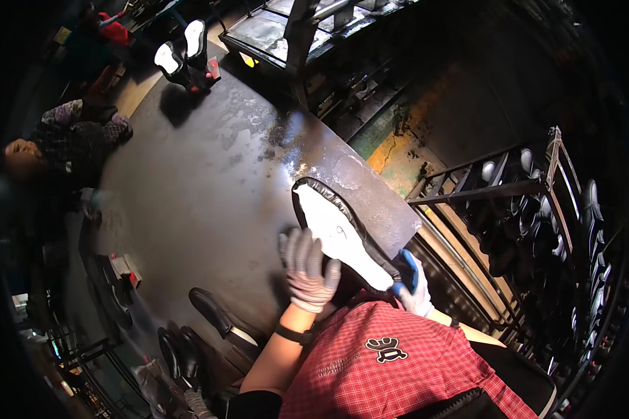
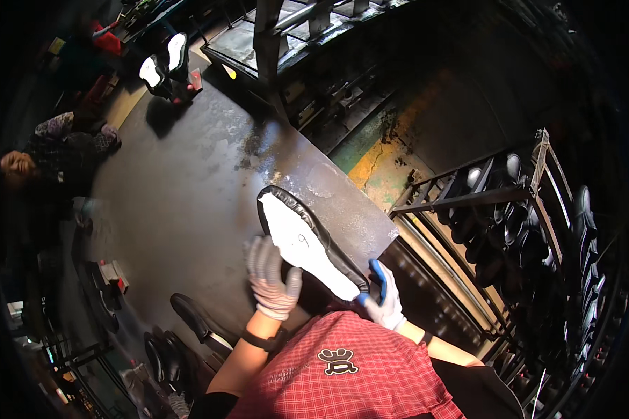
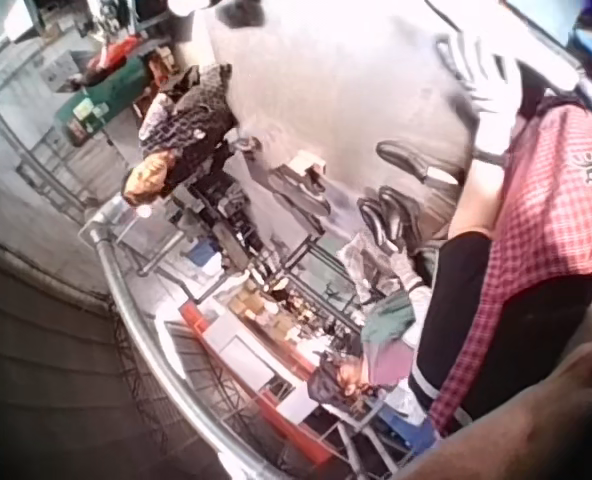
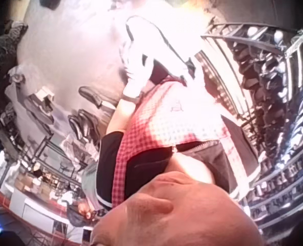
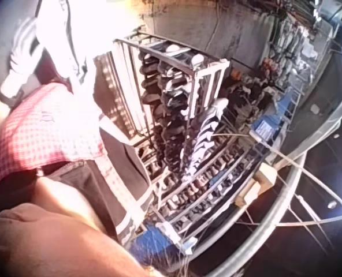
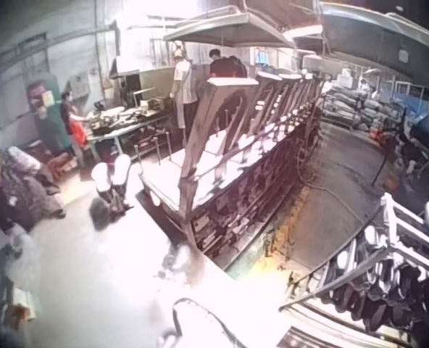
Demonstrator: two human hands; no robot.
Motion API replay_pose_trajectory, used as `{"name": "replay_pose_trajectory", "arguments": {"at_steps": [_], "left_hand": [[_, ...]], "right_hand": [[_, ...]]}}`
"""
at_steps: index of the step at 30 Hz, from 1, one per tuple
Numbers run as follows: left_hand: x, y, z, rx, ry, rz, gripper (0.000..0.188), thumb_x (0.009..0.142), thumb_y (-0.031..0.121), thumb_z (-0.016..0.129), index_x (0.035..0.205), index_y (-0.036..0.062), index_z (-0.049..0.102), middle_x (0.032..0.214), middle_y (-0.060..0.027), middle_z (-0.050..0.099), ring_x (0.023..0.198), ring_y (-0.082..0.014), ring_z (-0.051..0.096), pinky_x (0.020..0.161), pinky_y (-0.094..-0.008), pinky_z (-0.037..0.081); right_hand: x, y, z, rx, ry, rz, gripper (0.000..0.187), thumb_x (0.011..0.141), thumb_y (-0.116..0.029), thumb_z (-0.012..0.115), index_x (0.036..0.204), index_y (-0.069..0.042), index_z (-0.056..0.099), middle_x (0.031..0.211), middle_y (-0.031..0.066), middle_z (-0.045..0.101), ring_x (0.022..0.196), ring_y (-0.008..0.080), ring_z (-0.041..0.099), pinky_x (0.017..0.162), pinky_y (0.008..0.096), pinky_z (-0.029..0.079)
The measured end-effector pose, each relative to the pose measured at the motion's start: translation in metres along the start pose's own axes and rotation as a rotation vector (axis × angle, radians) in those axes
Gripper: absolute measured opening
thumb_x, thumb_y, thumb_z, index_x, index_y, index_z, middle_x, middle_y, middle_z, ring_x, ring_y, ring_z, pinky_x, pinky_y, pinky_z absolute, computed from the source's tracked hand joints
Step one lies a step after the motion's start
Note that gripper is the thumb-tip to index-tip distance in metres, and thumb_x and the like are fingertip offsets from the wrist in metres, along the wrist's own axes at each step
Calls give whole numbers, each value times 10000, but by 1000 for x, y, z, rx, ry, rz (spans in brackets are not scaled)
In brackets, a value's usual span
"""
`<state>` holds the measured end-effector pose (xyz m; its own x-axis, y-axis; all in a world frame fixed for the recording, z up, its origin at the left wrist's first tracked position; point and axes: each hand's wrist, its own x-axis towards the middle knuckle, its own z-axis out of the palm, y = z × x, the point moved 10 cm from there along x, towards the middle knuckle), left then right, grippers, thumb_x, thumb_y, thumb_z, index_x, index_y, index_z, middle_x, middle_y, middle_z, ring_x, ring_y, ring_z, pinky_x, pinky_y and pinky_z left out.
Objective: Manually attaching and inspecting shoe soles on the shoe uppers at an assembly station.
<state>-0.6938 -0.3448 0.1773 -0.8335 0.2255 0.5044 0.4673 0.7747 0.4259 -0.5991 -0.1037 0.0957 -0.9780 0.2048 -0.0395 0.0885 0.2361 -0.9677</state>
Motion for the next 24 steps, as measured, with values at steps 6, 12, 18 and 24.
{"name": "replay_pose_trajectory", "arguments": {"at_steps": [6, 12, 18, 24], "left_hand": [[-178, -268, -160, -403, 914, -1211, 676, 923, 253, 615, 1482, 1, 331, 1436, -164, 459, 1289, -258, 479, 1104, -339, 376], [-282, -328, -273, -598, 1690, -1340, 654, 877, 454, 677, 1388, 90, 493, 1488, -80, 414, 1391, -252, 372, 1175, -433, 277], [-293, -418, -267, -1113, 1667, -1113, 668, 853, 487, 689, 1354, 74, 531, 1400, -95, 532, 1322, -282, 465, 1161, -432, 331], [-206, -386, -202, -1317, 1363, -1125, 725, 885, 577, 600, 1428, 123, 442, 1444, -83, 484, 1346, -294, 437, 1153, -499, 324]], "right_hand": [[29, -77, 60, -693, -226, -340, 1011, 603, -259, 890, 1450, -26, 389, 1400, 302, 432, 1167, 449, 573, 893, 466, 552], [141, -98, 162, -685, -382, -423, 1163, 541, -216, 888, 1524, -99, 278, 1462, 234, 373, 1296, 430, 457, 1033, 463, 460], [262, -156, 342, -644, -435, -484, 1030, 657, -285, 800, 1519, -94, 271, 1410, 274, 409, 1262, 439, 485, 1045, 450, 453], [365, -204, 517, -574, -545, -530, 1118, 728, -434, 798, 1577, -176, 117, 1554, 284, 214, 1334, 465, 431, 1073, 475, 434]]}}
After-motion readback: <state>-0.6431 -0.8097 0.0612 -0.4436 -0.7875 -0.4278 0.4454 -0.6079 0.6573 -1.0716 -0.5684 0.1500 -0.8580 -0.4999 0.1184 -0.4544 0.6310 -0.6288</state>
